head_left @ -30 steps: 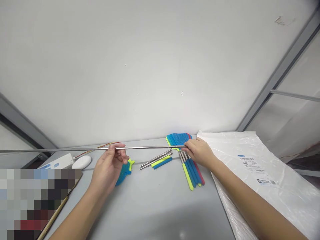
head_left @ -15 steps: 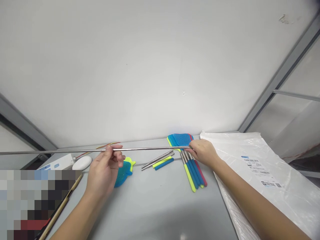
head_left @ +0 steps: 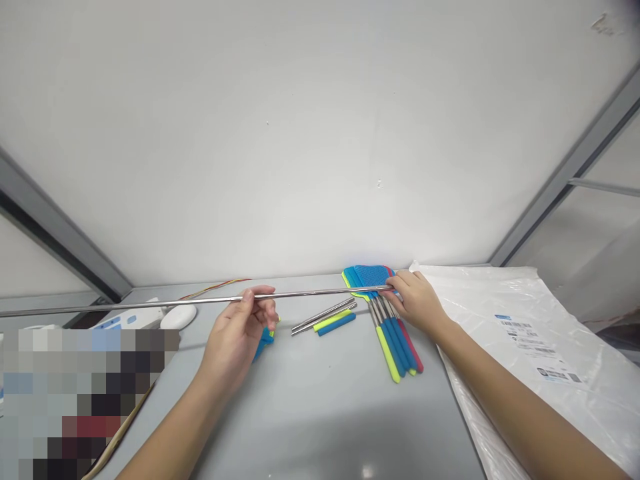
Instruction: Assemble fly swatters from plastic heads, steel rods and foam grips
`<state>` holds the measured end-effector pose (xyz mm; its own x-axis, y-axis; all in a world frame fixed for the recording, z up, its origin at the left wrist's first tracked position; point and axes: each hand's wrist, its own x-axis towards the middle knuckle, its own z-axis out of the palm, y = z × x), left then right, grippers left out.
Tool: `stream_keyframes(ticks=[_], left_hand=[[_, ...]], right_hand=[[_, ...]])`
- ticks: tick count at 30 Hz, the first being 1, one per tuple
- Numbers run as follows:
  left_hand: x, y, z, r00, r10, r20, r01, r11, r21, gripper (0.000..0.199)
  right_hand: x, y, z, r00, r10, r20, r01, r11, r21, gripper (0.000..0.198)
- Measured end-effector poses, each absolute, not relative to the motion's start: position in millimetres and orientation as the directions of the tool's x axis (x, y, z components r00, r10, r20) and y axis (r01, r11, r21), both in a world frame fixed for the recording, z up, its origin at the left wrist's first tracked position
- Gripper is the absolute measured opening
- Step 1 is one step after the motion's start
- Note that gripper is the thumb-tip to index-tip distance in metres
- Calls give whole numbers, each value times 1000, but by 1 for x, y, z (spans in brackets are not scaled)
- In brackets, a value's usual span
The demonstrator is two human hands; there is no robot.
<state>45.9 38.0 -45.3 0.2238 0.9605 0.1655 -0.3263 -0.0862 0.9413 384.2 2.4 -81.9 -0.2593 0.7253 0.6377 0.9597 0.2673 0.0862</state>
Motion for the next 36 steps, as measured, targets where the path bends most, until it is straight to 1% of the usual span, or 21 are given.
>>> stream_keyframes(ticks=[3, 8, 13, 15, 18, 21, 24, 28, 33, 36], left_hand=[[48, 37, -49, 254, 959, 128, -323, -41, 946, 31], [60, 29, -61, 370, 927, 65, -293, 50, 955, 36], [72, 19, -72, 436, 899, 46, -181, 38, 983, 34], [73, 19, -74, 424, 904, 59, -160, 11, 987, 33], [70, 22, -73, 353, 930, 100, -189, -34, 981, 31], [64, 26, -68, 289, 949, 126, -211, -65, 975, 32], [60, 28, -64, 265, 955, 132, -214, -76, 974, 31], [59, 30, -64, 232, 964, 129, -214, -79, 974, 28], [60, 30, -69, 258, 961, 98, -120, -69, 990, 26], [61, 28, -69, 286, 950, 125, -49, -115, 992, 24]], right_hand=[[378, 1, -84, -290, 698, 654, 947, 307, 91, 21], [354, -1, -88, -347, 621, 703, 922, 365, 133, 18], [342, -5, -90, -378, 602, 703, 901, 414, 131, 19], [343, -6, -90, -374, 607, 701, 901, 417, 120, 18], [350, -6, -88, -339, 615, 712, 918, 380, 108, 20], [361, -5, -86, -320, 619, 717, 933, 337, 126, 23], [368, -5, -86, -317, 629, 710, 940, 308, 147, 25], [362, -7, -86, -346, 637, 689, 930, 329, 163, 27], [348, -11, -87, -370, 631, 682, 920, 350, 175, 29], [345, -12, -88, -375, 619, 690, 917, 356, 180, 31]])
